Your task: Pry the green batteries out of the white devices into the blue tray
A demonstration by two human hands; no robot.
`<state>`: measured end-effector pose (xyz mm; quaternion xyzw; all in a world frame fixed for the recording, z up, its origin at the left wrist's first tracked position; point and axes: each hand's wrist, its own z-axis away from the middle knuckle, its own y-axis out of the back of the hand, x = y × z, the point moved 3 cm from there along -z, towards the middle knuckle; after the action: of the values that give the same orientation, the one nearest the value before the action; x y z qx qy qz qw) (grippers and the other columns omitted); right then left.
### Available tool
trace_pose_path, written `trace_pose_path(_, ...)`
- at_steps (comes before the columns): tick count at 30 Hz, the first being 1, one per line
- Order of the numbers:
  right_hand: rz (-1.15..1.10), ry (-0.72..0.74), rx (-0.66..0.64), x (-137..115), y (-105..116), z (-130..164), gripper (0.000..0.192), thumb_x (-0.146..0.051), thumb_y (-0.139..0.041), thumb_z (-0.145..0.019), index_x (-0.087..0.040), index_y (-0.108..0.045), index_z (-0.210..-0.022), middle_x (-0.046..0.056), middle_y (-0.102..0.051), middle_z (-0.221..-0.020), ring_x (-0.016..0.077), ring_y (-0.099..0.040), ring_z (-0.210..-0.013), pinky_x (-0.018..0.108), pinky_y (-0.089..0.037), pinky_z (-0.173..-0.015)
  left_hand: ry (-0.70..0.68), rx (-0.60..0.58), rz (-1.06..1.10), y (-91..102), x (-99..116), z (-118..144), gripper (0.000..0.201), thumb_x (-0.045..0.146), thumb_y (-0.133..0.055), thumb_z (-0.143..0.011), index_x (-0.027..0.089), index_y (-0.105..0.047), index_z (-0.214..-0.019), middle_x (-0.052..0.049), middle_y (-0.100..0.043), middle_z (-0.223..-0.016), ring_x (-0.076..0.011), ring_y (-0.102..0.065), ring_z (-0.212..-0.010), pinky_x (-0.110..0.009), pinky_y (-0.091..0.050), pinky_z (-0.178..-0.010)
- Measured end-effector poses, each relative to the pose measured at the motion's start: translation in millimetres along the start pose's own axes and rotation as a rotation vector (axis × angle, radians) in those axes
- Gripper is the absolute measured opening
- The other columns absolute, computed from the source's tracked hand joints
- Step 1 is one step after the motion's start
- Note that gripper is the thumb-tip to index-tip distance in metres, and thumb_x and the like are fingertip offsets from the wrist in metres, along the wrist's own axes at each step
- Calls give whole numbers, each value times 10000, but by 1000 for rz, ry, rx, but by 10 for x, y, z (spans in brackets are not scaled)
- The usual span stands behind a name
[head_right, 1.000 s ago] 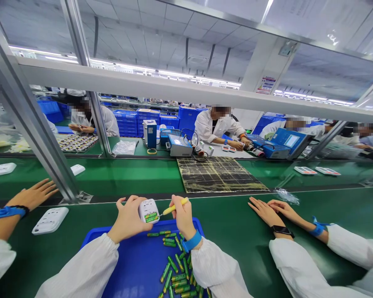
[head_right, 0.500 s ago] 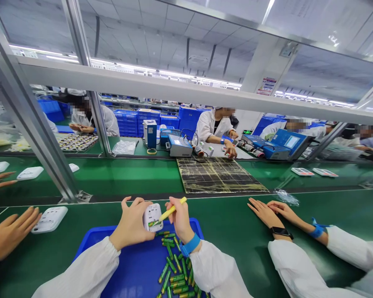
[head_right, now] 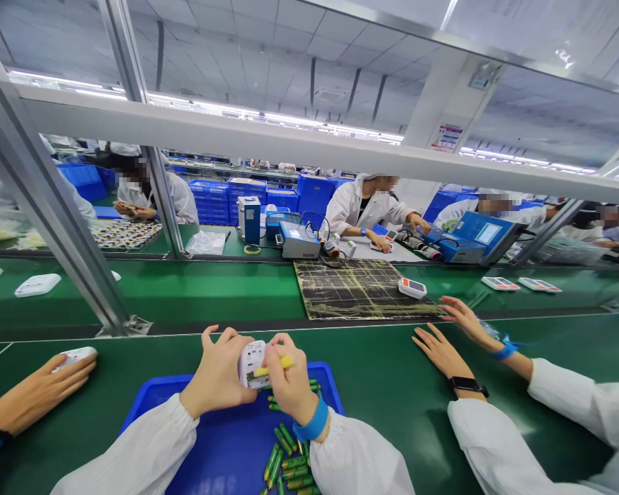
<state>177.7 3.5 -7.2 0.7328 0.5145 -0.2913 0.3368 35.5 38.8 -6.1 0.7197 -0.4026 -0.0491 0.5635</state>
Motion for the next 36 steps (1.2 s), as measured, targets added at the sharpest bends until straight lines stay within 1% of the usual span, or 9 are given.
trace_pose_path(3, 99, 191, -21, -126, 28, 4, 349, -178, -409, -905, -205, -519, -575, -40, -492, -478, 111, -396, -445, 413, -448, -787, -19, -20, 20, 0, 40, 2, 537, 346, -706, -444, 249, -568, -954, -18, -663, -907, -268, -517, -910, -566, -128, -1030)
trace_pose_path(11, 216, 333, 3, -238, 68, 37, 301, -64, -422, -845, -211, -425, -582, -63, -418, -482, 99, -342, -439, 405, -459, -754, -66, -57, 26, -77, 162, 39, 539, 374, -686, -438, 244, -566, -947, -43, -654, -888, -281, -515, -893, -585, -117, -1045)
trace_pose_path(16, 386, 460, -58, -429, 5, 59, 270, -40, -411, -823, -220, -398, -621, -65, -362, -500, 110, -339, -458, 384, -459, -723, -135, -79, -34, -123, 244, 79, 508, 407, -660, -477, 227, -580, -945, -65, -631, -874, -284, -506, -910, -591, -108, -1061)
trace_pose_path(21, 549, 513, -194, -529, -171, 161, 232, -73, -380, -827, -213, -446, -654, -18, -461, -525, 145, -416, -499, 422, -447, -757, -270, -200, -142, -167, 440, 154, 330, 369, -567, -645, 278, -606, -960, -75, -642, -974, -310, -465, -1054, -650, 22, -1067)
trace_pose_path(24, 636, 516, -234, -507, -243, 224, 252, -97, -375, -831, -204, -464, -621, 5, -486, -512, 157, -436, -500, 436, -434, -779, -262, -243, -89, -205, 513, 195, 348, 401, -602, -624, 319, -625, -962, -42, -651, -943, -332, -419, -1152, -636, 5, -1088)
trace_pose_path(27, 724, 528, -245, -484, -254, 232, 282, -103, -360, -828, -195, -494, -598, 24, -499, -500, 165, -440, -498, 443, -432, -781, -216, -228, -61, -235, 519, 227, 369, 353, -646, -547, 335, -643, -916, -32, -653, -901, -347, -416, -1144, -635, -58, -1085)
trace_pose_path(32, 600, 388, -240, -394, -179, 134, 344, -128, -343, -877, -198, -490, -575, -13, -452, -470, 133, -373, -452, 386, -446, -723, -243, -233, -88, -181, 495, 243, 428, 316, -647, -503, 312, -645, -931, -57, -650, -839, -363, -439, -1053, -687, 12, -1041)
trace_pose_path(34, 440, 266, -148, -292, -121, 79, 395, -173, -357, -902, -210, -438, -517, -17, -424, -454, 138, -407, -480, 337, -438, -654, -221, -217, -92, -107, 444, 209, 480, 373, -671, -467, 276, -632, -936, -62, -638, -852, -333, -466, -979, -665, -16, -1049)
trace_pose_path(36, 228, 85, 50, -127, -32, 19, 426, -248, -403, -908, -215, -418, -483, -8, -430, -460, 151, -460, -517, 290, -411, -553, -151, -181, -65, -15, 319, 143, 546, 443, -712, -406, 244, -611, -904, -54, -620, -853, -300, -486, -921, -627, -84, -1054)
